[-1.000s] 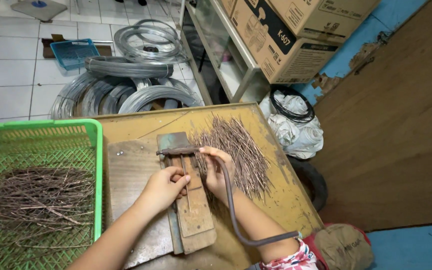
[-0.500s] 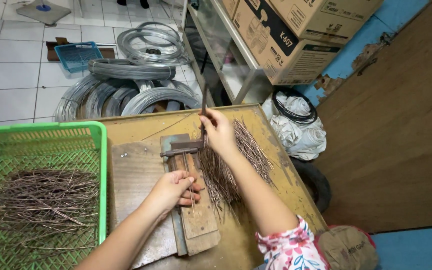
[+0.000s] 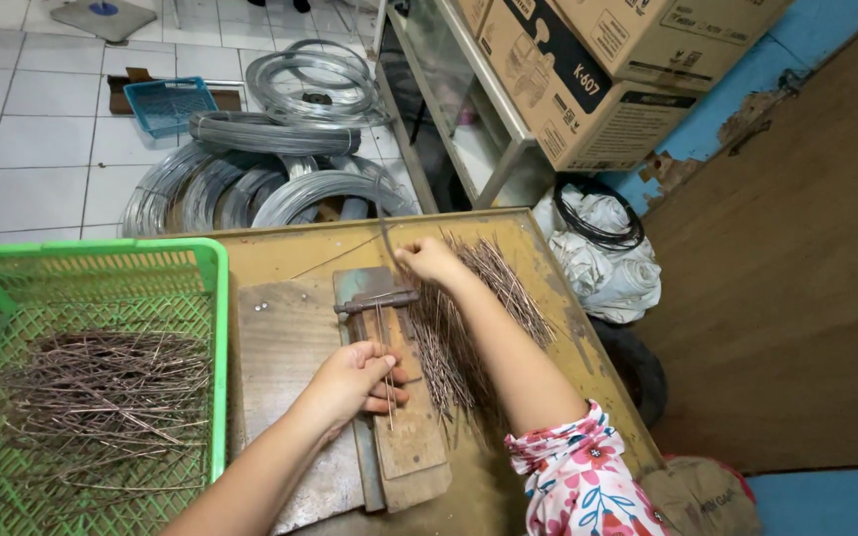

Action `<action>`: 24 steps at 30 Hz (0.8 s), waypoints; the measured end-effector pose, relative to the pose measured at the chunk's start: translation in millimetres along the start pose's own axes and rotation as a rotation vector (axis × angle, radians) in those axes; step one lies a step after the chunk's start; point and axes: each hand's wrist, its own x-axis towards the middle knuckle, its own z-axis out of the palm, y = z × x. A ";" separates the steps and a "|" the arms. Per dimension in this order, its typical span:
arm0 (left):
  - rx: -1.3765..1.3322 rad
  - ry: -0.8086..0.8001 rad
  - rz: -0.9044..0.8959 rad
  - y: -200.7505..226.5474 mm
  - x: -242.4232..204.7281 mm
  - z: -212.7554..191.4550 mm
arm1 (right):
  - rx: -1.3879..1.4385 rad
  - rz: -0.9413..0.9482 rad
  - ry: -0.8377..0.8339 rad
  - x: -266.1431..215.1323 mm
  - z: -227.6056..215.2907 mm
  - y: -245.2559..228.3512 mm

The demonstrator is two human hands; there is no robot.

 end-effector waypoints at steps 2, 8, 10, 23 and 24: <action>-0.006 -0.003 -0.001 2.9 -0.9 0.3 | 0.122 -0.105 -0.016 -38.6 -12.5 -36.1; -0.011 0.023 0.014 2.1 -1.8 0.7 | 0.389 -0.472 -0.458 -102.5 -39.5 -92.7; -0.005 0.022 0.017 1.5 -0.3 0.1 | 0.399 -0.514 -0.591 -95.8 -36.0 -86.6; -0.197 0.069 0.118 -13.0 20.5 -12.6 | 0.770 -0.332 -0.796 -72.0 -34.5 -55.4; -0.232 0.076 0.140 -13.2 22.0 -13.0 | 0.828 -0.305 -0.777 -69.8 -30.4 -50.7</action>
